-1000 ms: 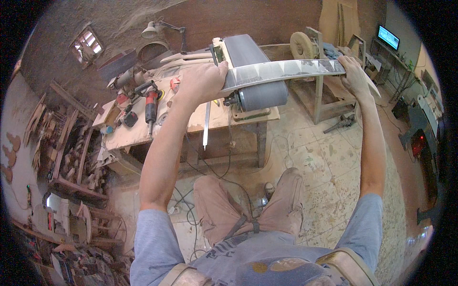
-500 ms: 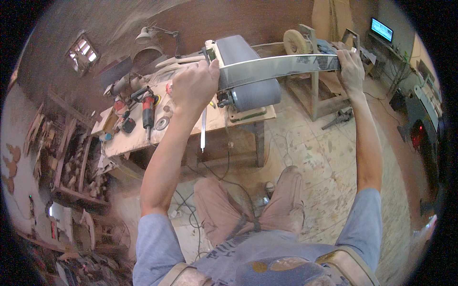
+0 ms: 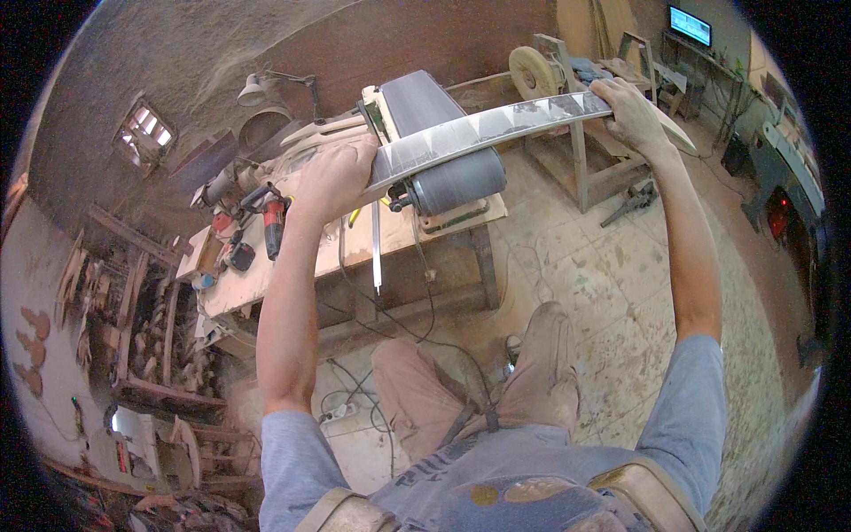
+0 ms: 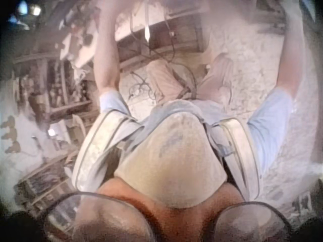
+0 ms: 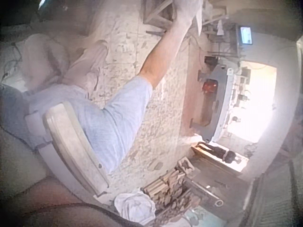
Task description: The person sands the fretboard side of a guitar neck by repeatedly sliding it back and forth against an active belt sander, turning the neck over several times to check the surface by hand.
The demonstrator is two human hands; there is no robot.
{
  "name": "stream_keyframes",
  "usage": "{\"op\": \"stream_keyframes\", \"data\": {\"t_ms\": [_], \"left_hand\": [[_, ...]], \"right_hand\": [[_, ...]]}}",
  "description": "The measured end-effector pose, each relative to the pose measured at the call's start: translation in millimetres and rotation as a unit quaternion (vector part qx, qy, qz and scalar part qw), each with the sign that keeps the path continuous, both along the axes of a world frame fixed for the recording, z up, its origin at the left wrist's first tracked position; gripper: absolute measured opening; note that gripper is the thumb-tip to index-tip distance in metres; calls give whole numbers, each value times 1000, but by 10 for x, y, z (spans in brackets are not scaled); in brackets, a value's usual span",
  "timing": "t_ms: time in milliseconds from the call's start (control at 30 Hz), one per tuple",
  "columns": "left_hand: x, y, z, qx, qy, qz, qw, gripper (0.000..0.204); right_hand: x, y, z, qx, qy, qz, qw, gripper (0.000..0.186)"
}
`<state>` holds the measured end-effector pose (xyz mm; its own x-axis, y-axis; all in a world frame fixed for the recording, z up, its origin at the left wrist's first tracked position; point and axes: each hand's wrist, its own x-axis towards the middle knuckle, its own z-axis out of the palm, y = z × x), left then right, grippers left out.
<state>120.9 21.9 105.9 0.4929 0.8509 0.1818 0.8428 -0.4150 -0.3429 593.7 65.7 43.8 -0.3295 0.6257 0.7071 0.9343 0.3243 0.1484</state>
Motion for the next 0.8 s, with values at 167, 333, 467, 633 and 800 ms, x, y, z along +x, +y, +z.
{"op": "stream_keyframes", "data": {"t_ms": [167,333,467,633,800], "left_hand": [[-127,164,-69,7,-28,-26,999,22],[-120,118,-218,166,-30,-36,985,31],[57,4,-181,194,-119,28,973,42],[-4,37,-279,284,-187,5,940,48],[-154,17,-270,313,-183,-15,932,48]], "right_hand": [[-36,20,15,-35,8,1,999,38],[-147,-71,-39,48,6,-23,999,40],[-58,-50,-109,116,-6,-39,992,35],[-89,-88,-111,181,-22,-35,983,30],[-174,-198,-28,181,-57,-24,982,51]]}}
